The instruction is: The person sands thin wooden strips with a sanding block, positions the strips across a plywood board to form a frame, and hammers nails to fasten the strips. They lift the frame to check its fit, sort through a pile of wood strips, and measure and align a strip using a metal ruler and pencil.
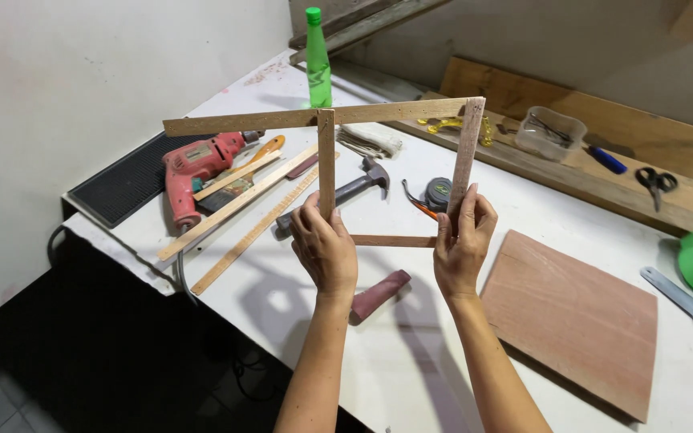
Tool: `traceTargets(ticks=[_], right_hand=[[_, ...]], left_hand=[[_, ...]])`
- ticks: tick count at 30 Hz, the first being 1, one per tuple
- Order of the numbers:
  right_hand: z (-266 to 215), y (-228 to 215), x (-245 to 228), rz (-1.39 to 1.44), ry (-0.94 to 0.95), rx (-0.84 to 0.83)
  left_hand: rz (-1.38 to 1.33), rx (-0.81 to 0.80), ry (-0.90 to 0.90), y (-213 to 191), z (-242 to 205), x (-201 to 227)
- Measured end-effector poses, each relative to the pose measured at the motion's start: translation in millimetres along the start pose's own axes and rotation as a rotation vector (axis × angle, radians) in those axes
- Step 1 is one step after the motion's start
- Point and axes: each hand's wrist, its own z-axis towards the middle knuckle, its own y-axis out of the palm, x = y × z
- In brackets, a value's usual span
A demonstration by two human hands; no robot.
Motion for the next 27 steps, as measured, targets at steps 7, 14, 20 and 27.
traceTargets(ticks=[7, 14, 20, 27], right_hand=[[19, 67, -9, 0.191, 0.110, -0.077], [49, 113, -36, 0.274, 0.137, -0.128], [85, 147, -79, 0.389, 0.155, -0.168], [110, 219, -119, 0.448, 0.096, -0.224]], left_hand=[[0.086, 0.065, -0.065, 4, 38, -28], [0.133, 0.148, -0.080, -9, 77, -48], [0.170, 0.221, -0.122, -30, 119, -62], [0.254, 0.310, -0.171, -45, 172, -104]])
